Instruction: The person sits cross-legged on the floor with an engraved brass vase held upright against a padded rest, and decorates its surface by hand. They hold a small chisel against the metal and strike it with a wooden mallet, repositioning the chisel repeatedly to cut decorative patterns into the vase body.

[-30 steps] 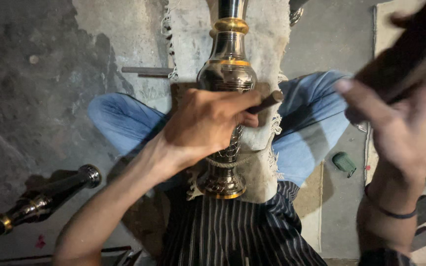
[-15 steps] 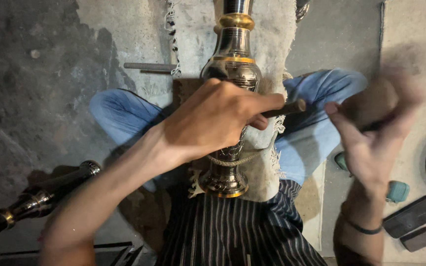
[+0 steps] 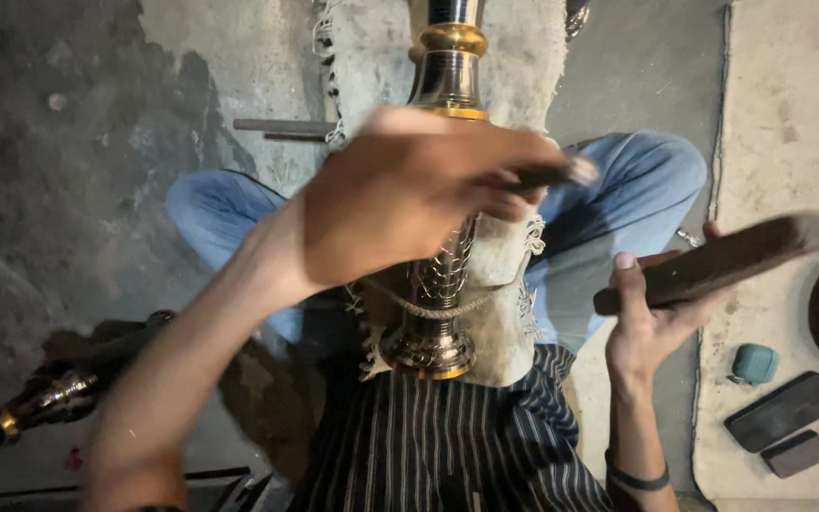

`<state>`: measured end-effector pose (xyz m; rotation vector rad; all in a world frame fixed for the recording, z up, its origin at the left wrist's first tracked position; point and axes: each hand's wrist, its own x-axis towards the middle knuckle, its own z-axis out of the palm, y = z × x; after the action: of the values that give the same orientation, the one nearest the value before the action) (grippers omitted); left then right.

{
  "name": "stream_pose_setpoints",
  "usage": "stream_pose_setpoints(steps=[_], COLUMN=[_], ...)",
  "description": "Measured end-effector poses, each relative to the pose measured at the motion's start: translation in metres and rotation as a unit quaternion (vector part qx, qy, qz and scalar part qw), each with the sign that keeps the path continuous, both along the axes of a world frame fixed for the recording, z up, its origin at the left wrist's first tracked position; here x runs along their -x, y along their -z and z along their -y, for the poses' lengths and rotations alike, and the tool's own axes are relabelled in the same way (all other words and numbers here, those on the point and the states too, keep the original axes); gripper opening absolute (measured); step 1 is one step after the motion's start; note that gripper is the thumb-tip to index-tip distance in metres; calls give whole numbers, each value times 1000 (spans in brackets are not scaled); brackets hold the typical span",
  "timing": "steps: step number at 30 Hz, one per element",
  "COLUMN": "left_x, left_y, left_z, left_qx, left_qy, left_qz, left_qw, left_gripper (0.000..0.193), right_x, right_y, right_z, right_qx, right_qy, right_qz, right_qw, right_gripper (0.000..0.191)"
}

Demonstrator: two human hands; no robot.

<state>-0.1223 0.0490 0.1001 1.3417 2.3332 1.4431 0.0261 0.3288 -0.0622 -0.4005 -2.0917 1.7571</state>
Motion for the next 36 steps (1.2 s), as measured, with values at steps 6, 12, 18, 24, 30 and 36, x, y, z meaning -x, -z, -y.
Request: stream_pose_setpoints(steps=[6, 12, 18, 24, 30, 36], left_x=[-49, -79, -80, -80, -78, -89], left_y=[19, 33, 33, 29, 27, 26], left_z=[9, -8, -11, -10, -9, -7], left_qx=[1, -83, -39, -14, 3, -240], left_qy=[-200, -316, -342, -341, -336, -318], left_qz=[91, 40, -21, -3, -3, 144], left_qw=[975, 944, 939, 940, 942, 906], left_gripper=[29, 25, 26, 15, 19, 9], right_x=[31, 91, 130, 120, 109, 93], right_y=[22, -41, -142, -199, -195, -106], right_z=[1, -1, -16, -2, -5, -8], right_qx=[-63, 25, -258, -548, -581, -212], right_qy=[-57, -190, -295, -339, -319, -211], right_qz=[29, 60, -120, -122, -117, -69], right_qw=[996, 980, 912, 755, 740, 952], right_gripper=[41, 42, 22, 30, 37, 42])
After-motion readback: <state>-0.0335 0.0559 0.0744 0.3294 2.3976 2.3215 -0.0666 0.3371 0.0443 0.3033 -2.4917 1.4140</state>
